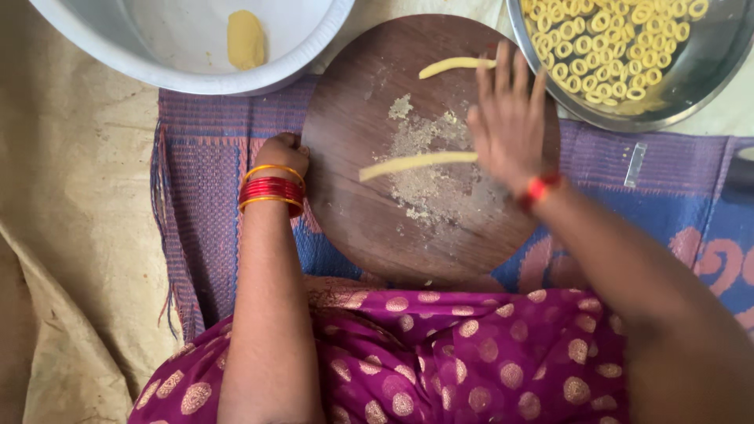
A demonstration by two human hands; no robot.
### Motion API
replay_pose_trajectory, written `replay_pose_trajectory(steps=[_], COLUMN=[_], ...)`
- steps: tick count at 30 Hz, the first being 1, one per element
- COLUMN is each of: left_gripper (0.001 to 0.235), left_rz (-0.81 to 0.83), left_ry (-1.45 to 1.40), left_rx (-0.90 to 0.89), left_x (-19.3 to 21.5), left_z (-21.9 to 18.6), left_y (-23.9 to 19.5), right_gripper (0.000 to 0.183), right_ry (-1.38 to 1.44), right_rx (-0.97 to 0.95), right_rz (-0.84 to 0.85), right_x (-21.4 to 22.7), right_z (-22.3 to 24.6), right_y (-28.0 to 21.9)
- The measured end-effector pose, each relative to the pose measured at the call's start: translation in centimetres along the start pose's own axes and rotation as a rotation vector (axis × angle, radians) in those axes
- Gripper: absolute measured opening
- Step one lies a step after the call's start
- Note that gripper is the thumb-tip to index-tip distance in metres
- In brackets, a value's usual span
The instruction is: The person rolls small pieces of yellow dough into thin ropes on a wooden board, then shapes them into rings by hand and places them into a metal tray. The person repeats this process, occasionally rolling additional dough pieces and arranging the finished rings in the tray.
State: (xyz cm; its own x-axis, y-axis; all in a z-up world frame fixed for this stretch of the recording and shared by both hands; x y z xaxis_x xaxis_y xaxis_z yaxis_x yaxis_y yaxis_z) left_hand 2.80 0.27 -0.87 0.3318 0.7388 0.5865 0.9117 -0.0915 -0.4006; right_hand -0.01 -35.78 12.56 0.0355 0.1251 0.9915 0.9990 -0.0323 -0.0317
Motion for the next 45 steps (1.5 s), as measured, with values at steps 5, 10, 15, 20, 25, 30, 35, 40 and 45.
replay_pose_trajectory(steps=[5, 10, 15, 20, 25, 30, 35, 40, 45], left_gripper=[0.035, 0.033, 0.032, 0.032, 0.032, 0.035, 0.037, 0.036, 0.036], left_rz=[0.016, 0.042, 0.048, 0.036, 0.031, 0.021, 0.027, 0.084, 0.057], left_ry=[0.044, -0.028, 0.055, 0.056, -0.006, -0.037, 0.006, 0.023, 0.007], left_rx=[0.006, 0.029, 0.018, 0.018, 0.011, 0.008, -0.004, 0.070, -0.005], left_x=[0.2, -0.3, -0.4, -0.3, -0.1, 0.0, 0.0, 0.2, -0.2], left_z=[-0.2, 0.8, 0.9, 0.9, 0.5, 0.4, 0.0, 0.3, 0.7], left_y=[0.0, -0.1, 0.6, 0.0, 0.1, 0.2, 0.1, 0.1, 0.4], right_gripper=[0.070, 0.068, 0.066, 0.069, 0.074, 0.073, 0.068, 0.074, 0.075], right_ry=[0.018, 0.267, 0.093, 0.100, 0.142, 0.049, 0.022, -0.093, 0.177], right_rx=[0.051, 0.262, 0.131, 0.001, 0.160, 0.241, -0.016, 0.051, 0.236], right_rz=[0.042, 0.143, 0.065, -0.027, 0.042, 0.151, 0.075, 0.088, 0.054], right_x=[1.0, 1.8, 0.3, 0.6, 0.3, -0.8, -1.7, -2.8, -3.3], right_z=[0.4, 1.5, -0.9, -2.4, -1.3, -2.2, -4.5, -5.3, -5.9], right_y=[-2.5, -15.0, -6.3, 1.9, -8.3, -14.0, -0.7, -0.1, -11.2])
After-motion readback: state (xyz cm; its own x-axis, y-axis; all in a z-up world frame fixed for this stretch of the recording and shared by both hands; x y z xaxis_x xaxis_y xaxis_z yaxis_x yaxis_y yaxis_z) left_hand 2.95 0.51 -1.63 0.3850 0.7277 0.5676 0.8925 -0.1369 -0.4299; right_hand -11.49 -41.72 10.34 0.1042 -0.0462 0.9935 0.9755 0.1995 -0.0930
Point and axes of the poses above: each hand's wrist, its own y-axis towards the middle knuckle, its own x-axis out of the back of the hand, z = x × y, the point moved 3 cm from there along y, towards the middle knuckle, and after that the axes turned 11 degrees about -x, right-handed, at the moved point
